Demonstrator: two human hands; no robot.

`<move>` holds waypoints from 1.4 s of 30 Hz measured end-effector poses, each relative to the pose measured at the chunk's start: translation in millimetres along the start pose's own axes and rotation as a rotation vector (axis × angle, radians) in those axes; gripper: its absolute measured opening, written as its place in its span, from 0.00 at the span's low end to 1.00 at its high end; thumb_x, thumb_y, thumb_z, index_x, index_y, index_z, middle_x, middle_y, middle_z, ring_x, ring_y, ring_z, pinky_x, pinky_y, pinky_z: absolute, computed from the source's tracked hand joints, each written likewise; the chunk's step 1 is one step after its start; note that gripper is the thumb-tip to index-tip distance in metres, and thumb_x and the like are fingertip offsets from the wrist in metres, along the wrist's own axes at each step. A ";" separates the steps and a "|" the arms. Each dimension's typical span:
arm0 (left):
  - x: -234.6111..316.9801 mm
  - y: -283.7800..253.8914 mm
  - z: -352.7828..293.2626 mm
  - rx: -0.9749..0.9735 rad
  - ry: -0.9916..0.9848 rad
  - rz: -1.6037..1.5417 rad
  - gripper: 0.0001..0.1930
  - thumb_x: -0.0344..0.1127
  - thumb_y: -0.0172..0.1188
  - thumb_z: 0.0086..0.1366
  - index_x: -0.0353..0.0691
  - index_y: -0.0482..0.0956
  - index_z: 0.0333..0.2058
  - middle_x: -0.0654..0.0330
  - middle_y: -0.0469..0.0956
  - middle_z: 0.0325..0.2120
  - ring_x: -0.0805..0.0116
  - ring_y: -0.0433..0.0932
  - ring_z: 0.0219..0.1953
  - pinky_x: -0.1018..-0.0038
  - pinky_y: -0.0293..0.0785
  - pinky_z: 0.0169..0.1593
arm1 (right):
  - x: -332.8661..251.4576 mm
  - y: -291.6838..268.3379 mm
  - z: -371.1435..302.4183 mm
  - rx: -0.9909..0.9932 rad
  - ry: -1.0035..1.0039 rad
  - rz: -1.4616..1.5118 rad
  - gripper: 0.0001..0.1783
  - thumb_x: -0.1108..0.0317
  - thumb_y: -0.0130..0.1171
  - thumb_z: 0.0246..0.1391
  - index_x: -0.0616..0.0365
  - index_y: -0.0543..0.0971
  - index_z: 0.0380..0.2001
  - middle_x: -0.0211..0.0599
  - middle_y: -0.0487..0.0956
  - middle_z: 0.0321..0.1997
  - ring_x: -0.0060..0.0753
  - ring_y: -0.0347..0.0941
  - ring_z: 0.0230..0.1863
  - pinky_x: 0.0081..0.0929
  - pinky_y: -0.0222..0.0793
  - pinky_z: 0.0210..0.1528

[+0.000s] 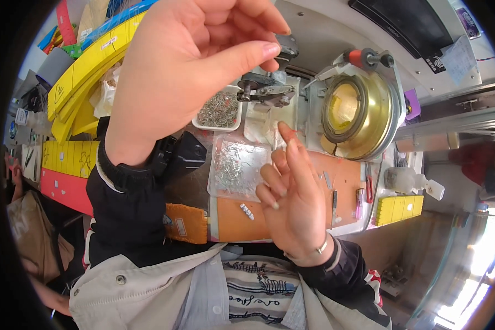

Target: Assemble small electronic or mechanical parts using a specialized press or mounting machine at a workbench.

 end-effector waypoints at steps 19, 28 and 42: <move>-11.9 11.8 5.3 -0.110 0.083 0.138 0.10 0.20 0.61 0.60 0.32 0.77 0.41 0.61 0.79 0.37 0.74 0.78 0.39 0.78 0.74 0.46 | -29.8 4.1 21.0 0.086 -0.654 -0.228 0.05 0.68 0.50 0.69 0.57 0.71 0.43 0.21 0.62 0.24 0.11 0.53 0.21 0.13 0.49 0.21; -22.2 23.3 4.7 -0.091 0.095 0.141 0.08 0.22 0.62 0.60 0.33 0.78 0.39 0.62 0.80 0.35 0.76 0.78 0.38 0.79 0.74 0.44 | -55.3 30.3 27.6 -0.056 -0.666 -0.336 0.07 0.68 0.43 0.71 0.61 0.62 0.42 0.39 0.74 0.31 0.23 0.72 0.24 0.19 0.69 0.26; -29.2 32.7 3.8 -0.059 0.089 0.266 0.06 0.21 0.65 0.56 0.33 0.79 0.33 0.63 0.80 0.29 0.75 0.80 0.35 0.79 0.74 0.44 | -23.6 -5.1 6.1 -0.164 -0.423 -0.415 0.04 0.71 0.43 0.70 0.60 0.63 0.40 0.33 0.72 0.25 0.21 0.68 0.22 0.18 0.67 0.27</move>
Point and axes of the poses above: each hand's wrist, its own z-axis towards the middle knuckle, its own y-axis out of the palm, x = y × z, the point moved 8 cm from there along z, towards the middle knuckle
